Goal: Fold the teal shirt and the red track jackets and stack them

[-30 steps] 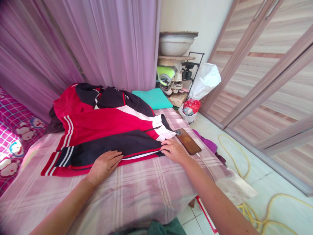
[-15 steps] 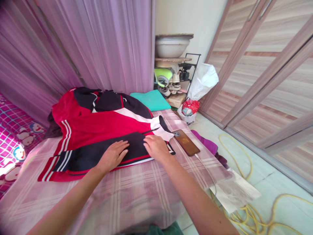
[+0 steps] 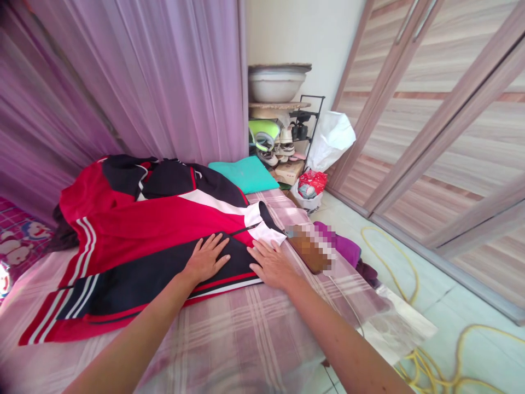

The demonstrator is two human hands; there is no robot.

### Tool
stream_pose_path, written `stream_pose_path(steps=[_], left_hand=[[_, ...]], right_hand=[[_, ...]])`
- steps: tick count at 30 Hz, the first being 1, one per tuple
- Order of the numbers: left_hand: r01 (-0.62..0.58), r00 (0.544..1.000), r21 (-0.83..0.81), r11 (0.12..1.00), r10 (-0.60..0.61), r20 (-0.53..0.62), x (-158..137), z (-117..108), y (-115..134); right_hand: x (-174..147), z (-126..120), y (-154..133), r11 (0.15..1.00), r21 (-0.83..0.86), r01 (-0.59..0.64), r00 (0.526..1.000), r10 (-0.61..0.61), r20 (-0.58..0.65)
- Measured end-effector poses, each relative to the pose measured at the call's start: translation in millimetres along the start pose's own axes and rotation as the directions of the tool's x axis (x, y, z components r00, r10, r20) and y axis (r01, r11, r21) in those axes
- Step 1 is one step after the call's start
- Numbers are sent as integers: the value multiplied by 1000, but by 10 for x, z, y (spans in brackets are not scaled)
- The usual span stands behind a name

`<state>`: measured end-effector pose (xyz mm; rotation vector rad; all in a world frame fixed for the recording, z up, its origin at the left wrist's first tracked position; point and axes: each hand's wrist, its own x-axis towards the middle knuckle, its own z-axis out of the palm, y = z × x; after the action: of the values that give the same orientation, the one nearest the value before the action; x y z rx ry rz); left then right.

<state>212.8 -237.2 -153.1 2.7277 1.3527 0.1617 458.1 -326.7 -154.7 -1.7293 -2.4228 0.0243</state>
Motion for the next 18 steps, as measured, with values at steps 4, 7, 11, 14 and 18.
stream_pose_path(steps=[4,7,11,14,18], left_hand=[[129,991,-8,992,-129,-17,98,-63,344],[151,987,-59,987,-154,-46,163,-3,662],[157,985,-83,984,-163,-64,38,92,657],[213,973,-41,976,-216,-84,-266,54,287],[318,946,60,946,-312,-84,-814,-154,-373]], right_hand=[[9,53,-6,1000,-15,4,1000,-5,-25],[8,113,17,1000,-31,0,1000,-1,-24],[2,210,92,998,-63,15,999,-17,-35],[5,273,148,995,-94,24,998,-30,-59],[9,313,179,991,-126,50,996,-58,-63]])
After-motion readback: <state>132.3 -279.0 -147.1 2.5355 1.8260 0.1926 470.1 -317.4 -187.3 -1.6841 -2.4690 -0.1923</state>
